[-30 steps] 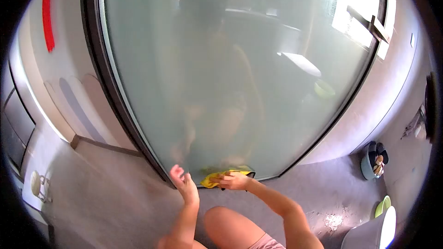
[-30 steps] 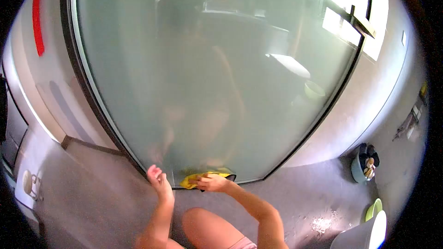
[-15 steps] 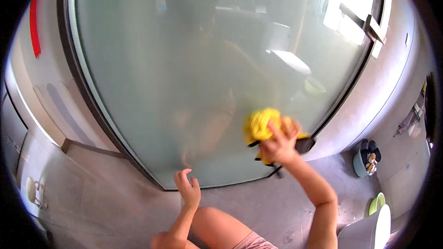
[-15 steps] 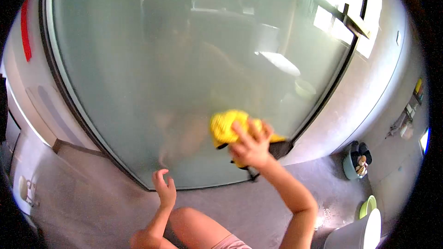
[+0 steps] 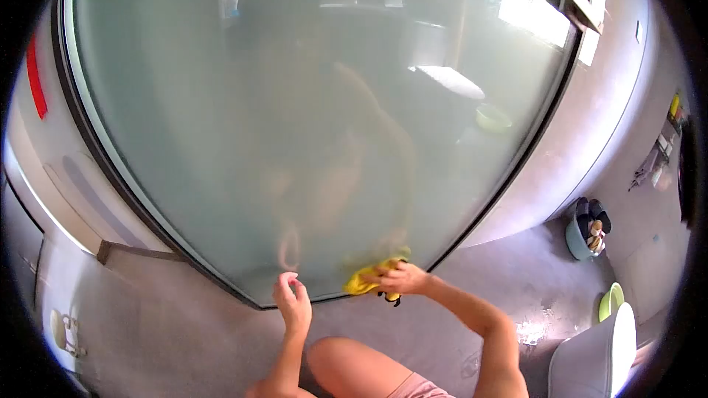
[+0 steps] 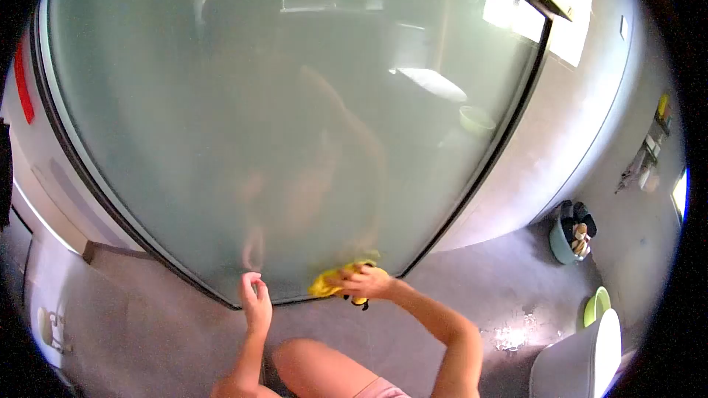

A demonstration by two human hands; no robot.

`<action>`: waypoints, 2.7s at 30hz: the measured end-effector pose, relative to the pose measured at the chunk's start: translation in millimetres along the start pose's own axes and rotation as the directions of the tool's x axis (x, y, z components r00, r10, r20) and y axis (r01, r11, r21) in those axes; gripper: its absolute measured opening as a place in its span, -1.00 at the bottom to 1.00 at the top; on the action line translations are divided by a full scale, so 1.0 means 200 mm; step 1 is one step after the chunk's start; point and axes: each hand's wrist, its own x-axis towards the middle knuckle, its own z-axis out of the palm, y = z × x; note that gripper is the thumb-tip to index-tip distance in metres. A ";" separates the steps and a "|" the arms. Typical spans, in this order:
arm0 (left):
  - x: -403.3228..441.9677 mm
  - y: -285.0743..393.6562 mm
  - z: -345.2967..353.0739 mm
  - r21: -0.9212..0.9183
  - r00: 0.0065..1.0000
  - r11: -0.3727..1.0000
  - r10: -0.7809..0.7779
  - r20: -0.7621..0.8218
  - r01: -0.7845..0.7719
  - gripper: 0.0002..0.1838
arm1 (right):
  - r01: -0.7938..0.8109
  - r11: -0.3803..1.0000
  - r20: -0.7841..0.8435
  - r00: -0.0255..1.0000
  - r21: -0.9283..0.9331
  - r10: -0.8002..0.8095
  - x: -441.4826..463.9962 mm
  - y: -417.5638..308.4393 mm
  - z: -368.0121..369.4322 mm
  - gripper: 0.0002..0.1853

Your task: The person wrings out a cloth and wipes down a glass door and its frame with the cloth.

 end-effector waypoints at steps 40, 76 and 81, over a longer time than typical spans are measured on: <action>0.24 -0.30 -0.72 -0.687 0.620 0.416 -0.782 0.064 0.596 -0.51 | 0.136 0.990 -0.297 0.945 -0.036 -0.140 1.43 -0.02 -0.33 -0.70; 0.13 -0.44 -0.69 -0.466 0.644 0.494 -0.723 0.248 0.734 -0.32 | 0.255 0.963 -0.019 0.966 -0.088 -0.257 1.31 -0.61 0.33 -0.58; 0.16 -0.35 -0.79 -0.419 0.663 0.536 -0.701 0.262 0.733 -0.35 | 0.286 0.956 -0.025 0.957 -0.069 -0.288 1.44 -0.81 0.50 -0.51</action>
